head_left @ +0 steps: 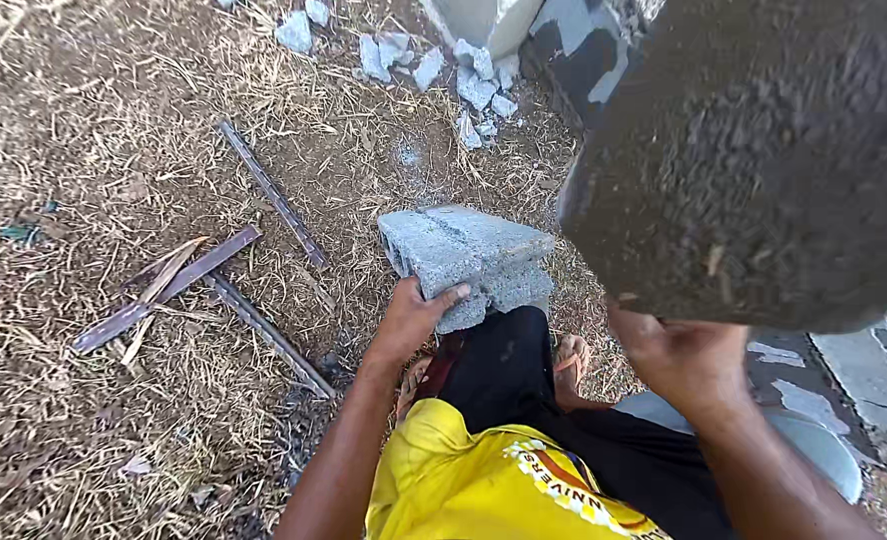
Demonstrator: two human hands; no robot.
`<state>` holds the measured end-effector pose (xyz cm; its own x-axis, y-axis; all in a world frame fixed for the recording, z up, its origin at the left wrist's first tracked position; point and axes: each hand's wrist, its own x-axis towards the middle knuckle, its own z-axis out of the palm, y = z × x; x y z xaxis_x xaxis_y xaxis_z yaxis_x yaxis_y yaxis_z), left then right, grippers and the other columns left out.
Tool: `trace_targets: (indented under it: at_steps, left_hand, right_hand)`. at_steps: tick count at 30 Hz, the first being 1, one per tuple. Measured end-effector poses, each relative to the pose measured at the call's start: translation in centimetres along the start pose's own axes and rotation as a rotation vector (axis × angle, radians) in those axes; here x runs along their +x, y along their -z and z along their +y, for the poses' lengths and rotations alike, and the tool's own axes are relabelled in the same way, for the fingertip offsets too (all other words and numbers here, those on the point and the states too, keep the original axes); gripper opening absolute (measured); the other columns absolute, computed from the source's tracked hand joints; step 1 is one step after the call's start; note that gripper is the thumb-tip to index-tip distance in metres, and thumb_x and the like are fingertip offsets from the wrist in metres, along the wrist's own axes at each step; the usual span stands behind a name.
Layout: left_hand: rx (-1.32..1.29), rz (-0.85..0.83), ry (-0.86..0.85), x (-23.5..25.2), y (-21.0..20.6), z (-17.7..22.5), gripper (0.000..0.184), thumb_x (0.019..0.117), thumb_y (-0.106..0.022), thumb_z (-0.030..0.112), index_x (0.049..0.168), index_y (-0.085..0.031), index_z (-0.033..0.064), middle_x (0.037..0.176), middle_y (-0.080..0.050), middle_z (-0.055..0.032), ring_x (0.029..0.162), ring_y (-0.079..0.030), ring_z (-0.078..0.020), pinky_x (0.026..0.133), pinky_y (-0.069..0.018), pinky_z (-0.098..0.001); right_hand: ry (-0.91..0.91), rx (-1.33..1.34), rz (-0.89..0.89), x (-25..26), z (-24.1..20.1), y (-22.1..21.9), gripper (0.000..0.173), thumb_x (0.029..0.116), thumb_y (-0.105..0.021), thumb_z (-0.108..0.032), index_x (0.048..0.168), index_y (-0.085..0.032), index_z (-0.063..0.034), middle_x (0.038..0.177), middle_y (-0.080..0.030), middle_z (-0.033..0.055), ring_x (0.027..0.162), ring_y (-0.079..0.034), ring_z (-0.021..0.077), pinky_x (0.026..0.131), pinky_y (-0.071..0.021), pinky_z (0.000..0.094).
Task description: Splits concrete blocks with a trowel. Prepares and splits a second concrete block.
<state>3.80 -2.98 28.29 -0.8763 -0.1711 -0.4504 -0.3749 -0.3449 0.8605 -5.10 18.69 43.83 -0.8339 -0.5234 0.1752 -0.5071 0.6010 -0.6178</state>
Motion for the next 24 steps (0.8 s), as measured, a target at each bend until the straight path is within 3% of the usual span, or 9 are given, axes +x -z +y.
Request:
trace_targets:
  at_steps: [1, 3, 4, 9, 12, 16, 20, 22, 24]
  left_hand:
    - [-0.001, 0.000, -0.003, 0.0, 0.0, 0.0, 0.022, 0.0926, -0.076, 0.013, 0.111, -0.069, 0.0024, 0.097, -0.077, -0.0071, 0.088, -0.075, -0.0161, 0.083, -0.0637, -0.0358]
    - [0.003, -0.008, -0.003, -0.1, 0.1, -0.1, 0.022, 0.0932, -0.076, 0.014, 0.111, -0.069, 0.0023, 0.097, -0.077, -0.0074, 0.088, -0.075, -0.0162, 0.083, -0.0636, -0.0359]
    - [0.005, -0.016, -0.001, -0.2, 0.1, -0.1, 0.023, 0.0933, -0.076, 0.013, 0.111, -0.069, 0.0020, 0.097, -0.077, -0.0075, 0.088, -0.075, -0.0160, 0.084, -0.0634, -0.0361]
    - [0.006, -0.011, -0.014, -0.1, 0.1, -0.1, 0.021, 0.0931, -0.075, 0.013, 0.110, -0.070, 0.0018, 0.096, -0.077, -0.0075, 0.087, -0.075, -0.0169, 0.082, -0.0636, -0.0373]
    - [-0.010, -0.022, -0.021, 0.2, 0.3, 0.0, 0.023, 0.0941, -0.074, 0.014, 0.114, -0.069, 0.0025, 0.099, -0.076, -0.0082, 0.088, -0.074, -0.0178, 0.083, -0.0636, -0.0383]
    - [-0.022, -0.010, -0.020, 0.6, 0.3, 0.6, 0.024, 0.0954, -0.073, 0.015, 0.115, -0.069, 0.0031, 0.100, -0.076, -0.0076, 0.087, -0.074, -0.0176, 0.082, -0.0636, -0.0377]
    - [-0.022, 0.002, -0.001, 1.1, 0.4, 1.6, 0.025, 0.0972, -0.071, 0.017, 0.118, -0.067, 0.0032, 0.102, -0.076, -0.0079, 0.089, -0.074, -0.0169, 0.083, -0.0630, -0.0381]
    - [-0.013, -0.006, -0.015, 1.4, 0.7, 2.0, 0.024, 0.0979, -0.070, 0.021, 0.116, -0.067, 0.0065, 0.100, -0.075, -0.0052, 0.086, -0.073, -0.0141, 0.079, -0.0625, -0.0345]
    - [0.001, -0.005, -0.021, 1.3, 0.9, 2.3, 0.023, 0.0982, -0.070, 0.025, 0.116, -0.067, 0.0097, 0.099, -0.075, -0.0024, 0.084, -0.072, -0.0116, 0.075, -0.0619, -0.0318]
  right_hand:
    - [-0.041, -0.047, -0.078, -0.5, 0.9, -1.0, 0.021, 0.0945, -0.067, -0.018, 0.108, -0.064, -0.0026, 0.081, -0.068, -0.0001, 0.071, -0.065, 0.0017, 0.066, -0.0590, 0.0236]
    - [-0.211, -0.213, -0.362, -0.7, 2.9, -3.2, 0.032, 0.0953, -0.063, -0.016, 0.122, -0.058, 0.0005, 0.078, -0.067, 0.0127, 0.068, -0.068, 0.0250, 0.063, -0.0568, 0.0468]
    - [-0.274, -0.251, -0.448, -0.7, 3.6, -3.7, 0.034, 0.0963, -0.061, -0.017, 0.127, -0.056, -0.0017, 0.078, -0.066, 0.0140, 0.069, -0.067, 0.0297, 0.064, -0.0549, 0.0512]
    - [-0.211, -0.192, -0.235, 0.2, 2.5, -1.9, 0.024, 0.0938, -0.062, -0.022, 0.112, -0.060, -0.0068, 0.065, -0.055, -0.0002, 0.053, -0.054, 0.0107, 0.049, -0.0471, 0.0333]
    - [-0.118, -0.147, -0.055, 0.6, 1.6, -0.3, 0.029, 0.0928, -0.065, -0.024, 0.115, -0.060, -0.0061, 0.072, -0.061, -0.0027, 0.060, -0.058, 0.0034, 0.053, -0.0508, 0.0273]
    - [-0.035, -0.064, 0.030, -0.9, 2.2, -1.6, 0.038, 0.0931, -0.069, -0.020, 0.122, -0.059, 0.0022, 0.083, -0.069, 0.0059, 0.073, -0.067, 0.0078, 0.067, -0.0593, 0.0301]
    - [-0.175, -0.264, -0.283, -1.2, 4.7, -4.9, 0.028, 0.0939, -0.065, -0.013, 0.117, -0.059, 0.0024, 0.078, -0.067, 0.0174, 0.067, -0.069, 0.0351, 0.060, -0.0557, 0.0550]
    - [-0.192, -0.274, -0.298, -0.6, 4.6, -4.8, 0.025, 0.0947, -0.064, -0.016, 0.115, -0.060, -0.0015, 0.075, -0.065, 0.0140, 0.063, -0.066, 0.0322, 0.058, -0.0537, 0.0527]
    - [-0.137, -0.202, -0.161, -0.4, 3.5, -3.7, 0.028, 0.0954, -0.064, -0.020, 0.116, -0.061, -0.0017, 0.073, -0.065, 0.0090, 0.060, -0.064, 0.0220, 0.055, -0.0542, 0.0443]
